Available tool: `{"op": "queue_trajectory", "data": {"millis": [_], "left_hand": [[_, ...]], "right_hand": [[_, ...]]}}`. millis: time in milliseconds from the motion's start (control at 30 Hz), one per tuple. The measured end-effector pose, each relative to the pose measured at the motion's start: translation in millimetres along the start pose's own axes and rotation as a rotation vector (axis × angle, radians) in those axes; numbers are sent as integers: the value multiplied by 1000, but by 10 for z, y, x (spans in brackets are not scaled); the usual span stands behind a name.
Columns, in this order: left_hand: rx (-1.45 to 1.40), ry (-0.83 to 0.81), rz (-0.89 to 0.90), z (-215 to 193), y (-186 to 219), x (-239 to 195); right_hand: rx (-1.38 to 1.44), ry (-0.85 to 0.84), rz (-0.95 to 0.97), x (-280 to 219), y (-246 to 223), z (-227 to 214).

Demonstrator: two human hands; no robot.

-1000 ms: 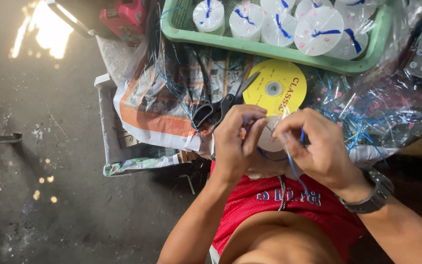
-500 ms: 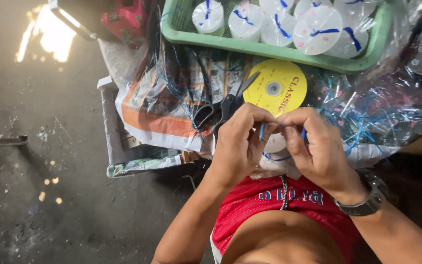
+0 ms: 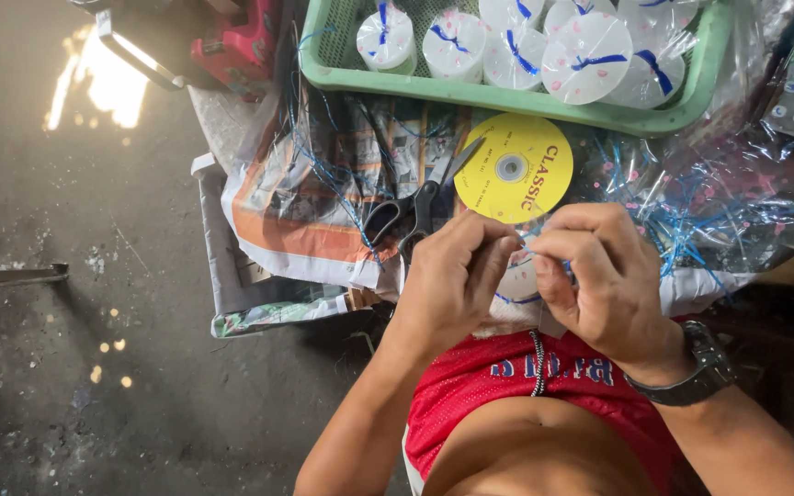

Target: Wrapping small white candles in plastic bags and tying them with blue ribbon

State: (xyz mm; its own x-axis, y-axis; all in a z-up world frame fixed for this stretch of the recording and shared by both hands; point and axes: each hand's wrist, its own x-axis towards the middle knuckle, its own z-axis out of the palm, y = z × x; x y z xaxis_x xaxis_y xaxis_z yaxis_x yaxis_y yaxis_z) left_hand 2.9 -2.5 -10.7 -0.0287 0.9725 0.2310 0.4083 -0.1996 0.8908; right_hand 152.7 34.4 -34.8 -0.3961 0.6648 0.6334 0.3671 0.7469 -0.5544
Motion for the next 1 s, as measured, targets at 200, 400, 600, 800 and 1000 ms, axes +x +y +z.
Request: {"op": "queue_trajectory", "data": {"millis": [200, 400, 600, 800, 1000], "left_hand": [[-102, -5, -61, -13, 45, -10], [20, -72, 55, -8, 139, 1], [-275, -101, -125, -33, 90, -20], [-255, -39, -134, 18, 68, -36], [-187, -14, -71, -18, 65, -28]], "right_hand": [[-63, 64, -114, -12, 12, -17], [-85, 87, -48, 50, -13, -70], [-38, 99, -69, 20, -24, -52], [46, 81, 12, -34, -95, -59], [84, -4, 91, -47, -135, -122]]}}
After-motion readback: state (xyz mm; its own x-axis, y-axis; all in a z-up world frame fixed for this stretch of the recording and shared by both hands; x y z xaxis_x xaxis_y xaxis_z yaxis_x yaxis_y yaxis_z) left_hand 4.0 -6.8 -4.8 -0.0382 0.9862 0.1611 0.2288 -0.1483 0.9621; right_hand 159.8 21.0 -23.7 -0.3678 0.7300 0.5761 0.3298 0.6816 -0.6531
